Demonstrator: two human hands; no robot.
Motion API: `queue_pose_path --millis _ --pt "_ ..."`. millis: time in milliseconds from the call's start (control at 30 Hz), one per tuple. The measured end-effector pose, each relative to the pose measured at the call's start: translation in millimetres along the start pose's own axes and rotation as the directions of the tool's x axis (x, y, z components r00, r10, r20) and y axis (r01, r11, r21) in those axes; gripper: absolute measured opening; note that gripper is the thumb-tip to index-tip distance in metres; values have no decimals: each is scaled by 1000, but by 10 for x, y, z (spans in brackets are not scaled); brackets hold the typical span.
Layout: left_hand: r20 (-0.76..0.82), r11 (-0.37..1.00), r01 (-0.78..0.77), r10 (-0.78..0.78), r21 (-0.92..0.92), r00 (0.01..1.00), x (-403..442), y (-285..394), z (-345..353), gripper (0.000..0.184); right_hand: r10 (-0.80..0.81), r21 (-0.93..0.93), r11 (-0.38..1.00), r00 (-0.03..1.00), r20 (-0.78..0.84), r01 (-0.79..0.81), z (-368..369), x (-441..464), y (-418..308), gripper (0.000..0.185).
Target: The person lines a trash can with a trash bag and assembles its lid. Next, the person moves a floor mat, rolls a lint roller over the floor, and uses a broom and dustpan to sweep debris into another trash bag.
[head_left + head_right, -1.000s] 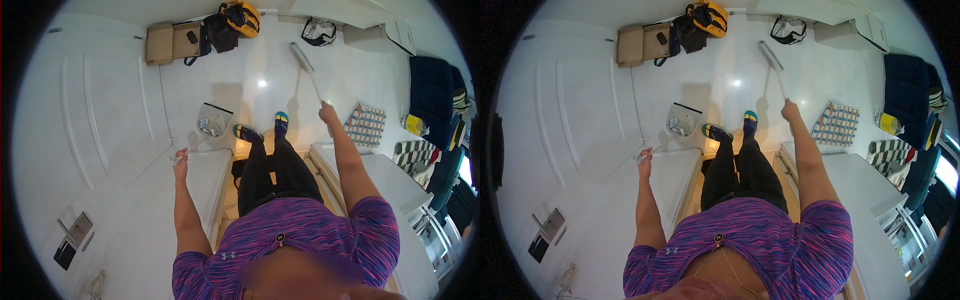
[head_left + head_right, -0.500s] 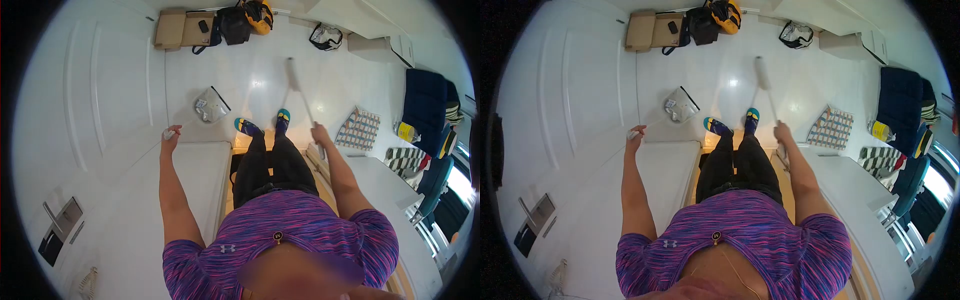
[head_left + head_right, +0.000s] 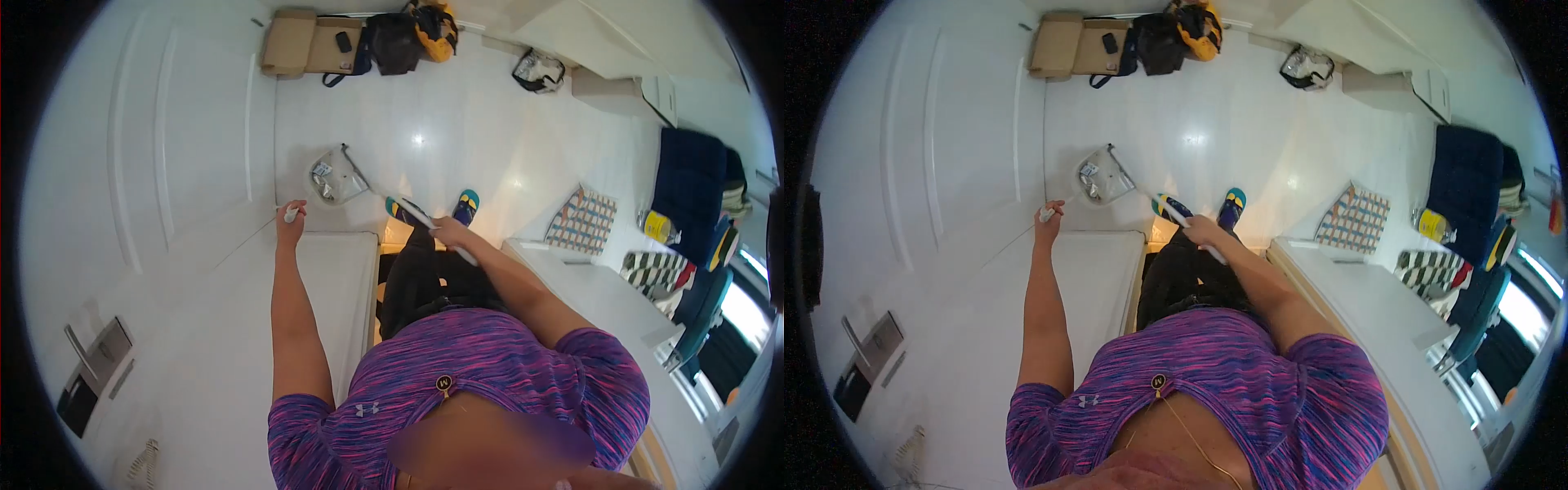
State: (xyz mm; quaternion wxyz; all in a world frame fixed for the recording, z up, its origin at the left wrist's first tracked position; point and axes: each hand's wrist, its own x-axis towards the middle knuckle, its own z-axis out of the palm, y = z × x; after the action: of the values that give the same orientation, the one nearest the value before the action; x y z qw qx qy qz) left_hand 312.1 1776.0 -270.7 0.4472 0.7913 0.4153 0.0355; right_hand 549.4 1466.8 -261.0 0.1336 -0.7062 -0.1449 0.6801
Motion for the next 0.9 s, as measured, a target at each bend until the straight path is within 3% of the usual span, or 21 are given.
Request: queue_pose_path --millis 100,133,167,233,333,400,433,500,533,600,667,733,800,867,900 --pt "-111 997 -19 11 -70 994 -252 -126 -225 9 13 12 1000 981 -192 -11 -499 -180 119 34" --pt "-105 989 35 -50 -141 993 -374 -234 -289 9 18 -17 1000 948 -318 -25 -685 -108 206 44" --pt "-97 973 86 -109 -214 989 -495 -312 -326 8 -11 -128 991 921 -389 -43 -898 -26 253 53" --pt "-172 963 126 -169 -240 970 -733 -326 -369 9 -61 -294 952 889 -453 -84 -1383 417 367 49" --pt "-245 929 194 -277 -315 929 -934 -483 -352 10 13 -287 944 890 -457 -161 -1584 828 -175 19" --pt "-261 895 234 -346 -379 901 -1021 -557 -282 11 -205 -510 860 917 -341 2 -1136 1048 -399 17" --pt "-325 897 227 -358 -378 875 -1022 -498 -228 11 -346 -615 788 829 -440 2 -719 2009 201 34" --pt "-396 893 225 -383 -389 835 -1044 -456 -111 11 -354 -760 649 869 -345 -37 -142 1336 -295 35" --pt "-417 895 230 -388 -381 822 -1034 -471 -56 10 -287 -754 656 935 -207 34 -58 1076 -557 36" --pt "-453 895 231 -398 -381 798 -1010 -469 -15 10 -398 -738 625 917 -21 255 -229 1140 -663 31" --pt "-425 816 304 -530 -493 734 -1047 -448 34 9 -98 -571 818 995 -21 69 -549 572 -1369 33" --pt "-399 760 311 -588 -571 704 -1140 -363 55 9 -304 -711 689 947 -105 142 -875 711 -1466 36" --pt "-377 693 313 -651 -649 658 -1257 -277 130 8 -423 -810 576 889 -177 112 -1264 1125 -1546 37" --pt "-486 728 223 -622 -649 614 -1342 -194 243 7 -258 -797 603 953 -156 33 -1438 1380 -2009 40" --pt "-498 714 219 -642 -665 584 -1343 -164 322 7 -263 -796 600 959 -104 78 -1369 1472 -2130 36"
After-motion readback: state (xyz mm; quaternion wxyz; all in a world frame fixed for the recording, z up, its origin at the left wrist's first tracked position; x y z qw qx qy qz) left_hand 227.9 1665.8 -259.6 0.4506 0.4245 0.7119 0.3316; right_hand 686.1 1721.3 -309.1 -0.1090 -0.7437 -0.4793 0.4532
